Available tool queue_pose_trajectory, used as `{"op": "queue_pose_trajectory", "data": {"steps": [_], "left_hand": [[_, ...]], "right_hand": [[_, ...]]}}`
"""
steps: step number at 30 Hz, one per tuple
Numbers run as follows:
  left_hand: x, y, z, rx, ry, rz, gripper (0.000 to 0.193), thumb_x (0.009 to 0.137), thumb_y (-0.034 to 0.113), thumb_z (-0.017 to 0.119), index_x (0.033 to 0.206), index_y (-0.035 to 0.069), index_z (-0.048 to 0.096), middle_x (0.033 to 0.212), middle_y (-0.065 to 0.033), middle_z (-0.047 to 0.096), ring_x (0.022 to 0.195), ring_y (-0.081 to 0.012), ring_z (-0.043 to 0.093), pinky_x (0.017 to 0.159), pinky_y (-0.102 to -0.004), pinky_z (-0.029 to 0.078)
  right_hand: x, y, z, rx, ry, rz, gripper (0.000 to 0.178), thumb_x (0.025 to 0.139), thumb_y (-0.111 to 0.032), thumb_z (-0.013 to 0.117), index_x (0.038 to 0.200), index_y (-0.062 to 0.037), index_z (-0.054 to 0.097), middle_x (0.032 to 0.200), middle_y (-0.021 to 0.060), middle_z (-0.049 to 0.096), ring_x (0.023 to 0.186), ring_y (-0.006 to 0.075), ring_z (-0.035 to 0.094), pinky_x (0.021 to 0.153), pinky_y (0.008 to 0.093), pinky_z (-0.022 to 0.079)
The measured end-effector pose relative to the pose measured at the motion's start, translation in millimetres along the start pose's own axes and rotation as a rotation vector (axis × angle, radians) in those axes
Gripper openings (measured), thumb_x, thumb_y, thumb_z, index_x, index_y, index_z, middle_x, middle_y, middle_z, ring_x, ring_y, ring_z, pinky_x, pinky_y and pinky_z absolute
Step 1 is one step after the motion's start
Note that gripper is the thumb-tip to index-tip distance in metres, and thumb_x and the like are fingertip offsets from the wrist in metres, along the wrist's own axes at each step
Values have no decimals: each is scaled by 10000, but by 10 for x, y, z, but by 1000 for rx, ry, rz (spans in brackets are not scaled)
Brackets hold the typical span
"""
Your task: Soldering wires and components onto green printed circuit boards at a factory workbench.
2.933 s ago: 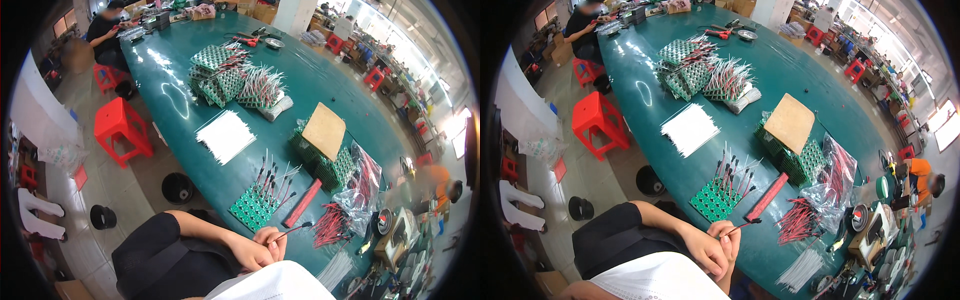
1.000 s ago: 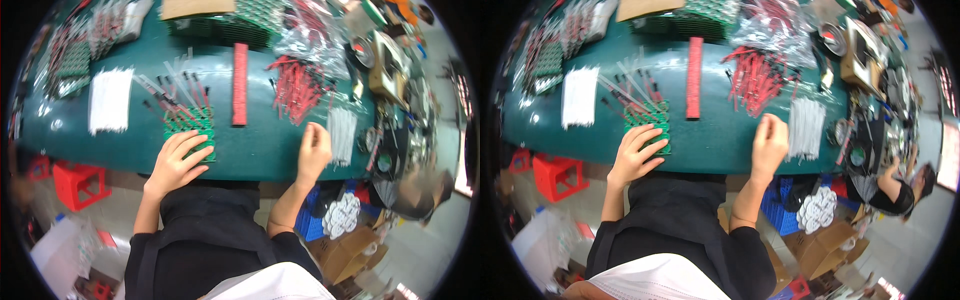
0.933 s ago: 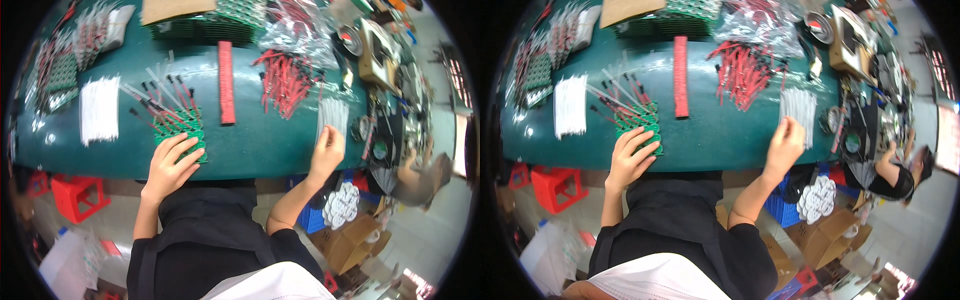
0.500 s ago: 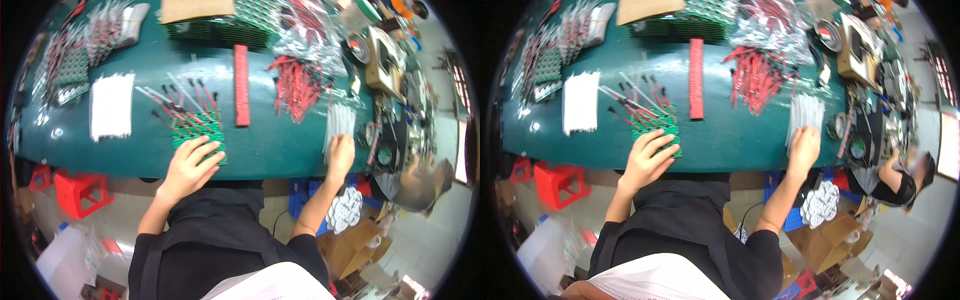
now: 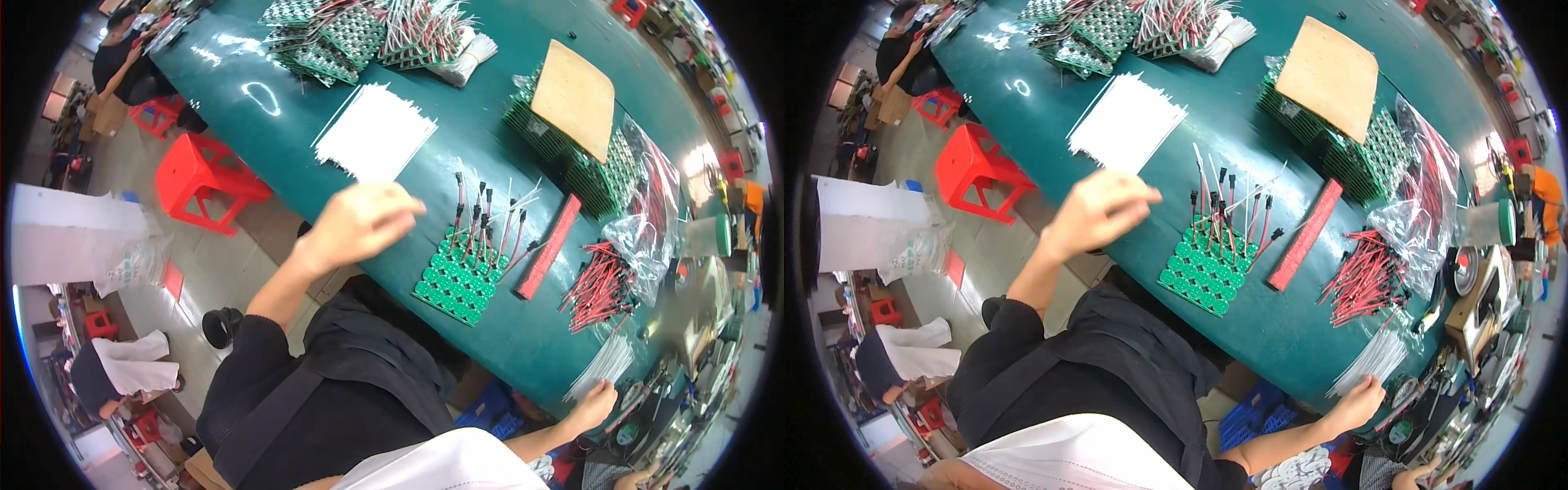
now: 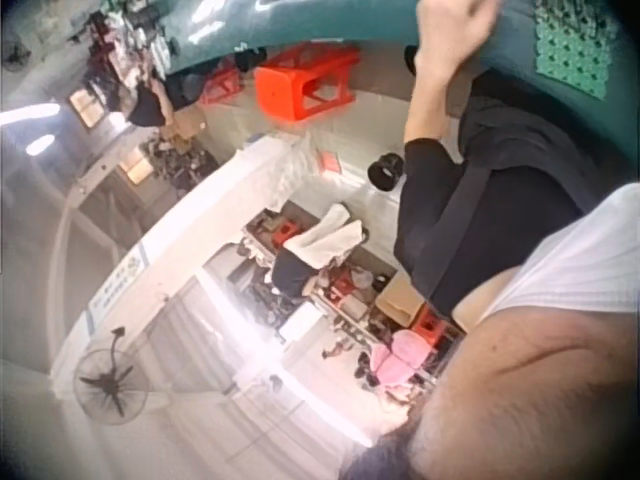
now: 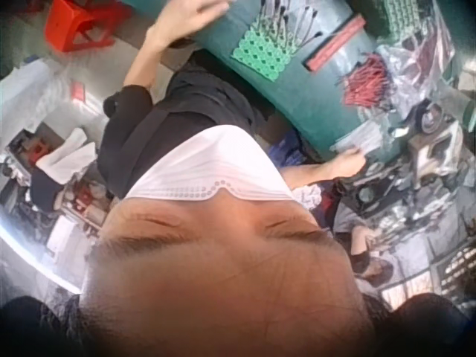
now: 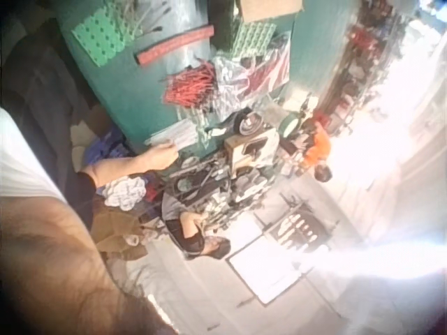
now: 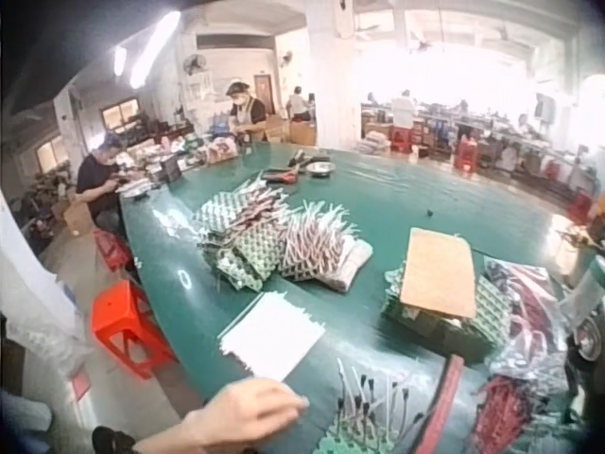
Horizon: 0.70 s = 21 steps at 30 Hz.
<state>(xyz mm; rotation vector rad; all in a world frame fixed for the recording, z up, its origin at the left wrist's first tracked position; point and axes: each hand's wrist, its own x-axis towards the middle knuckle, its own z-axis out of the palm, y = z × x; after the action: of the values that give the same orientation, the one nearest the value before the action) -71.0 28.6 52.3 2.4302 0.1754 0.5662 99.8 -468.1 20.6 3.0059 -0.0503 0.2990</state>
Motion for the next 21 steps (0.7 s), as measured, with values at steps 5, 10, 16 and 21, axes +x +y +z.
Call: {"op": "queue_pose_trajectory", "data": {"steps": [5, 10, 16, 21], "left_hand": [[265, -468, -316, 227, 112, -307, 121, 873, 130, 647, 957, 53, 687, 837, -87, 663, 744, -211, 655, 665, -326, 517], [466, -662, -254, 409, -59, -379, 156, 866, 213, 646, 875, 58, 659, 807, -88, 658, 749, -248, 659, 673, -366, 519], [585, -773, -132, 557, -184, -461, 211, 824, 279, 663, 829, 68, 655, 816, -108, 677, 785, -293, 675, 694, -400, 531], [606, -859, -72, 623, -221, -442, 192, 790, 257, 674, 815, 66, 674, 806, -126, 689, 785, -306, 686, 714, -400, 540]], "right_hand": [[31, 46, 96, -26, -58, 29, 253, 960, -223, 526, 1062, -23, 641, 1018, 179, 625, 937, 372, 617, 792, 458, 479], [7, 79, 103, 39, 109, -17, 216, 963, -184, 530, 1078, -20, 608, 984, 171, 579, 896, 375, 605, 754, 465, 484], [10, 106, 60, 54, 87, -44, 225, 983, -199, 524, 1054, -8, 620, 981, 167, 577, 873, 372, 602, 744, 457, 483], [36, 171, 103, 88, 104, -53, 265, 987, -218, 526, 1057, 12, 636, 972, 180, 618, 884, 359, 619, 760, 439, 484]]}}
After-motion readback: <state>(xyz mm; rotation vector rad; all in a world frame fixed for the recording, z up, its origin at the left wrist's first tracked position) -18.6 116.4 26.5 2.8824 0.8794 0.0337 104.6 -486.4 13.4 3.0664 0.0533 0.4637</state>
